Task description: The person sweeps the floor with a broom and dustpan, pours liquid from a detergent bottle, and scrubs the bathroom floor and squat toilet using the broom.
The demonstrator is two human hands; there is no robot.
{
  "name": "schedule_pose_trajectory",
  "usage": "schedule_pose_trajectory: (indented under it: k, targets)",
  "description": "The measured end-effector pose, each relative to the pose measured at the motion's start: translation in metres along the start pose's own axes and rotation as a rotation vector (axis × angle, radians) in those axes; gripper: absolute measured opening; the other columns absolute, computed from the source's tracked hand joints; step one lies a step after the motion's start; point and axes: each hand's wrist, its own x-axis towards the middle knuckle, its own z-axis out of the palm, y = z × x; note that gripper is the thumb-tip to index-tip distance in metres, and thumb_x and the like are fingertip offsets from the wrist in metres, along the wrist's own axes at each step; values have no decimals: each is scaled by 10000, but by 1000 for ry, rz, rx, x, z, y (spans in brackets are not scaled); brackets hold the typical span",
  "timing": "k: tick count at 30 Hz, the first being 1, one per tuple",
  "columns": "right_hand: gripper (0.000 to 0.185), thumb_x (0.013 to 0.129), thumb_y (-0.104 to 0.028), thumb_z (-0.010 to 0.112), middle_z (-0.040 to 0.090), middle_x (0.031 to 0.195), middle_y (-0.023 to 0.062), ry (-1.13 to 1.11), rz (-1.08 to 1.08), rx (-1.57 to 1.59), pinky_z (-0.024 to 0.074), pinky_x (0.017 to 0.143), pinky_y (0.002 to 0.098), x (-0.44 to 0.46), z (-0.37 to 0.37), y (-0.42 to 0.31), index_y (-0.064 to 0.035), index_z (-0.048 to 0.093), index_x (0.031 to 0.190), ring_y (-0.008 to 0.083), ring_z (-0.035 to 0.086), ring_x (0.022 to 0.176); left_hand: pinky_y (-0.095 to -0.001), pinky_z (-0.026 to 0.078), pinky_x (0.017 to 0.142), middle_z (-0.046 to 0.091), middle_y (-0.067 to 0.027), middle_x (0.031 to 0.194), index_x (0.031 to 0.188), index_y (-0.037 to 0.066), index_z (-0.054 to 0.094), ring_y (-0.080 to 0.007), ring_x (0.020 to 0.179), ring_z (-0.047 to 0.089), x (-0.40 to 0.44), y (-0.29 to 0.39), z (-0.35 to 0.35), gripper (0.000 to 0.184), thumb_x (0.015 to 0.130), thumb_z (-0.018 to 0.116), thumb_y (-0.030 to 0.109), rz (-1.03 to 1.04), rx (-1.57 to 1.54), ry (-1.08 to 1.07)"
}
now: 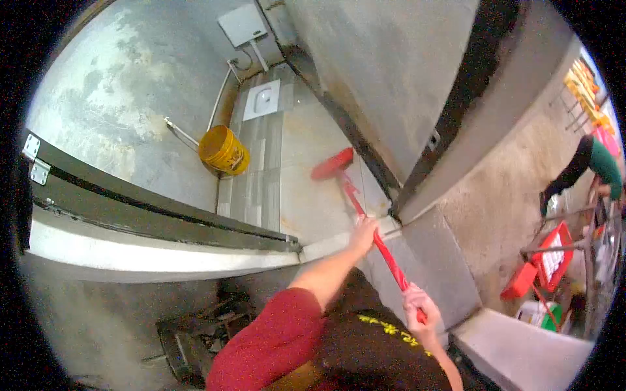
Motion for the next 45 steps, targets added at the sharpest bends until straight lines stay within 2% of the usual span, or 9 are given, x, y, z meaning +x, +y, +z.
schedule_pose_trajectory:
  k: [2, 5, 9, 15, 18, 24, 33, 41, 45]
  targets:
    - [66, 786, -5, 520, 607, 769, 126, 156, -67, 44, 456, 840, 436, 29, -13, -21, -9, 501, 723, 282, 612, 843, -548, 367, 728, 552, -83, 834, 791, 96, 545, -285, 852, 523, -1, 90, -11, 270, 660, 692, 281, 388, 806, -52]
    - [278, 889, -241, 490, 529, 630, 66, 166, -147, 170, 465, 695, 431, 39, -84, -44, -35, 476, 701, 228, 538, 620, -538, 337, 815, 558, -63, 741, 730, 112, 564, -261, 858, 532, -13, 146, 29, 253, 653, 687, 319, 551, 707, -265]
    - [165, 856, -148, 502, 577, 702, 84, 173, -58, 248, 463, 676, 370, 73, -65, -30, -30, 545, 750, 200, 553, 646, -541, 318, 867, 568, -35, 734, 717, 130, 589, -241, 845, 533, 6, 141, 13, 166, 699, 634, 289, 589, 742, -326]
    - [131, 808, -9, 519, 648, 809, 110, 33, 26, -81, 460, 647, 278, 225, 130, 45, -22, 649, 824, 157, 575, 684, -624, 261, 875, 595, -44, 774, 697, 97, 599, -262, 867, 543, 204, -13, -143, 143, 727, 600, 237, 246, 1043, -174]
    - [131, 819, -21, 505, 646, 804, 127, 4, 48, -63, 464, 661, 295, 295, 152, 12, -5, 634, 808, 176, 581, 696, -593, 312, 808, 584, -87, 707, 674, 103, 600, -299, 791, 562, 238, 98, -220, 175, 706, 646, 269, 430, 897, 68]
    - [196, 872, -85, 479, 528, 671, 74, -112, 23, -98, 443, 723, 348, 350, 145, -127, -47, 446, 683, 170, 542, 659, -446, 308, 857, 581, -48, 876, 869, 122, 595, -231, 998, 494, 143, 211, -208, 161, 741, 590, 220, 238, 816, -381]
    - [145, 799, 65, 484, 566, 728, 96, -415, -13, 167, 414, 884, 459, 465, 260, 27, -30, 453, 695, 233, 599, 756, -569, 280, 924, 595, -72, 886, 816, 126, 651, -281, 948, 526, 322, 100, -353, 172, 777, 561, 268, 74, 947, 172]
    - [294, 787, -217, 659, 510, 514, 50, -587, 23, 792, 483, 719, 456, 686, 255, 23, -89, 425, 664, 185, 518, 467, -449, 316, 877, 545, -71, 904, 872, 98, 530, -264, 974, 483, 346, 215, -385, 240, 707, 669, 203, 152, 636, 250]
    - [309, 798, -218, 642, 460, 497, 59, -721, 296, 746, 476, 626, 417, 762, 364, 21, -87, 414, 636, 181, 466, 455, -479, 372, 779, 616, -114, 827, 794, 105, 595, -319, 848, 582, 368, 165, -433, 279, 790, 551, 380, -388, 615, 267]
